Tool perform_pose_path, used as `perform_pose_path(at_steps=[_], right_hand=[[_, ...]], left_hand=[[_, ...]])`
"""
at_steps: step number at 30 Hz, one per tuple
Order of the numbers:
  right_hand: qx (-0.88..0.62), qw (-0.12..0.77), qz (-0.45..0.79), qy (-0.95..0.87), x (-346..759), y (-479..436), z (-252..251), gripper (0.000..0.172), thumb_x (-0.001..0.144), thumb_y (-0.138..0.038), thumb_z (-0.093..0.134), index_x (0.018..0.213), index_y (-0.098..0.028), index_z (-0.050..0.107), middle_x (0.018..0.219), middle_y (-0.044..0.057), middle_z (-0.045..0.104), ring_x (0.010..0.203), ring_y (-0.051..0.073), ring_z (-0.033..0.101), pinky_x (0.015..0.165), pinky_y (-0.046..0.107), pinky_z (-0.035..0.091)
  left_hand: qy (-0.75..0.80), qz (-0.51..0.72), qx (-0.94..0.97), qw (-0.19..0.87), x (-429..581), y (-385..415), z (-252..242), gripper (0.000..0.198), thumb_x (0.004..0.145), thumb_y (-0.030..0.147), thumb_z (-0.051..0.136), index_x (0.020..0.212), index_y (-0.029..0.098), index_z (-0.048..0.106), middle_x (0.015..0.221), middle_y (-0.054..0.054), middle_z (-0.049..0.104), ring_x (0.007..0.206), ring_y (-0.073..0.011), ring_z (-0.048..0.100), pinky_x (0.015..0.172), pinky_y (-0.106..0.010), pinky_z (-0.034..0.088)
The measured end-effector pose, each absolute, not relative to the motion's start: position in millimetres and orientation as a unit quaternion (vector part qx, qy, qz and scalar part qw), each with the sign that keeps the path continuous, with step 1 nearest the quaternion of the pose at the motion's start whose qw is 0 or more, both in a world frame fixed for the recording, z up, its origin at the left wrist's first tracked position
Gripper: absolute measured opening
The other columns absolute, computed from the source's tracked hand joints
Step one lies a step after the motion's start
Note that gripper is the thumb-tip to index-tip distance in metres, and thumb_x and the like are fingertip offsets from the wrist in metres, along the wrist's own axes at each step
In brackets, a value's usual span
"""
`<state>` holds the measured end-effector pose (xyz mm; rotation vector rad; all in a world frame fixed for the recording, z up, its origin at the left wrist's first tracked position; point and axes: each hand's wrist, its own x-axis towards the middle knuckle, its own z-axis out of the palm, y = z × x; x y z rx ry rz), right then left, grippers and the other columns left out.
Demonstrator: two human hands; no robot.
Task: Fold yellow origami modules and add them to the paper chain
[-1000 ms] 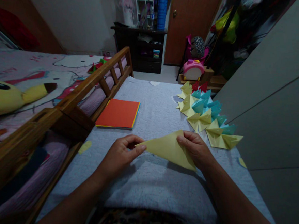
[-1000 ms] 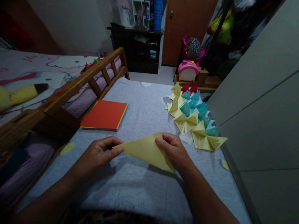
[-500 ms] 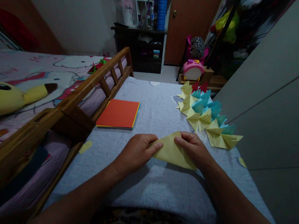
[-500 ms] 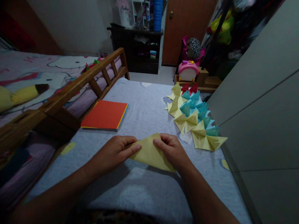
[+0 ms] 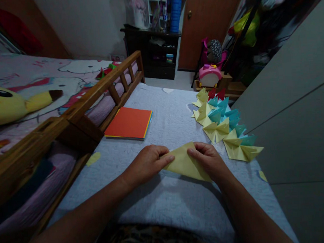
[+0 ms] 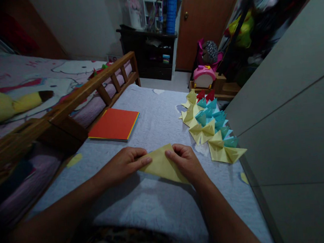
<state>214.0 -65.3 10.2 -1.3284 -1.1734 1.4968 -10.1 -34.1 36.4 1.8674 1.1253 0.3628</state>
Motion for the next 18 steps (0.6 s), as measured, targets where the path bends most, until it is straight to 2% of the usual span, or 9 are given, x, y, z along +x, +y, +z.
perform_pose_path(at_steps=[3, 8, 14, 18], right_hand=[[-0.57, 0.375, 0.481, -0.55, 214.1, -61.6, 7.3, 0.033, 0.083, -0.051, 0.064, 0.072, -0.019, 0.064, 0.064, -0.001, 0.057, 0.057, 0.013, 0.049, 0.052, 0.025, 0.034], [-0.612, 0.325, 0.291, -0.66, 211.3, -53.8, 2.8, 0.027, 0.085, -0.038, 0.056, 0.065, -0.021, 0.054, 0.061, -0.002, 0.049, 0.06, 0.014, 0.045, 0.058, 0.027, 0.032], [-0.595, 0.242, 0.25, -0.725, 208.8, -46.7, 1.9, 0.027, 0.089, -0.027, 0.051, 0.062, -0.021, 0.047, 0.064, 0.0, 0.051, 0.063, 0.015, 0.046, 0.062, 0.028, 0.031], [-0.61, 0.204, 0.208, -0.737, 205.8, -45.7, -0.6, 0.024, 0.089, -0.022, 0.054, 0.065, -0.02, 0.053, 0.067, 0.001, 0.055, 0.068, 0.016, 0.048, 0.066, 0.028, 0.032]], left_hand=[[0.461, 0.152, 0.759, 0.434, -12.8, -32.4, 29.4, 0.032, 0.089, 0.041, 0.053, 0.067, 0.018, 0.058, 0.065, 0.0, 0.054, 0.062, -0.0142, 0.048, 0.056, -0.027, 0.027], [0.478, 0.128, 0.764, 0.413, -17.3, -32.9, 21.2, 0.029, 0.087, 0.038, 0.052, 0.066, 0.019, 0.057, 0.062, -0.001, 0.055, 0.059, -0.0153, 0.048, 0.055, -0.029, 0.027], [0.503, 0.104, 0.781, 0.355, -17.7, -37.3, 19.2, 0.025, 0.088, 0.031, 0.053, 0.066, 0.019, 0.058, 0.064, -0.003, 0.061, 0.061, -0.0173, 0.054, 0.058, -0.03, 0.028], [0.519, 0.081, 0.79, 0.316, -16.6, -39.3, 17.2, 0.021, 0.089, 0.027, 0.056, 0.071, 0.019, 0.062, 0.069, -0.004, 0.066, 0.065, -0.0188, 0.059, 0.059, -0.029, 0.029]])
